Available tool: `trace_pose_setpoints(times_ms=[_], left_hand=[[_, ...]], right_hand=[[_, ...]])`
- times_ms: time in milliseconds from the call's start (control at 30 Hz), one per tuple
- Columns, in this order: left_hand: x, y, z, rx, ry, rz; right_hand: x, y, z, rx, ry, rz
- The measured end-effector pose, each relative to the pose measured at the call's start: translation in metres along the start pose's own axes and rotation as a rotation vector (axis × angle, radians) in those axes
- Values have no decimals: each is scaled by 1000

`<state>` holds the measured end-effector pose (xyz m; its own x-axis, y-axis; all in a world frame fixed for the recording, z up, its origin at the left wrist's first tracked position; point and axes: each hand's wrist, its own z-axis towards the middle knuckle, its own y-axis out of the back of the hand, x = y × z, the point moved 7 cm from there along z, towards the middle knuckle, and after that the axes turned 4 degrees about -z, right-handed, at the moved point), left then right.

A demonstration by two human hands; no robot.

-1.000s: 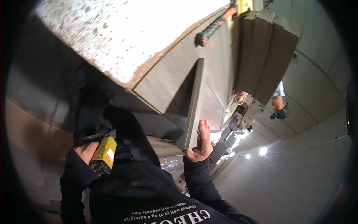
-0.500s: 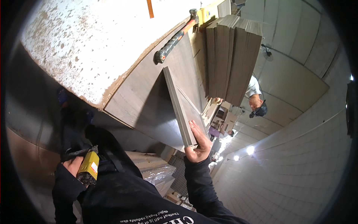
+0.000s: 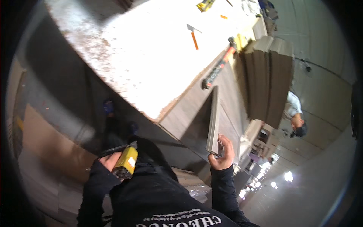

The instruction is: The person aligns wooden frame strips onto wooden panels by hand and secures them in place using a pneumatic nail gun.

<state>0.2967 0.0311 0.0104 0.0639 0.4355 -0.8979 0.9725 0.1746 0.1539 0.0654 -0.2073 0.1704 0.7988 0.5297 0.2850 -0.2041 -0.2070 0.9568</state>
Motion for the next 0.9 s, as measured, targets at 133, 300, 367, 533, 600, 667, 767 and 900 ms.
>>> trace_pose_setpoints(times_ms=[133,300,367,533,600,667,767,900], left_hand=[[-17,40,0,-137,47,-55],[-27,75,-7,-276,93,23],[-38,82,-12,-365,140,129],[-55,88,-14,-385,48,166],[-61,85,-19,-414,38,324],[-55,72,-22,-506,-67,534],[-60,43,-2,-122,49,421],[-93,-36,59,224,-167,545]], right_hand=[[4,-65,-7,41,-3,-117],[3,-80,-11,65,27,-64],[3,-74,-8,121,26,9],[-10,-72,-8,70,-17,-9],[-12,-68,-9,-18,-14,70],[-26,-62,-18,-93,-37,119],[-50,-50,-43,-172,-86,174],[-64,-44,-76,-311,-143,277]])
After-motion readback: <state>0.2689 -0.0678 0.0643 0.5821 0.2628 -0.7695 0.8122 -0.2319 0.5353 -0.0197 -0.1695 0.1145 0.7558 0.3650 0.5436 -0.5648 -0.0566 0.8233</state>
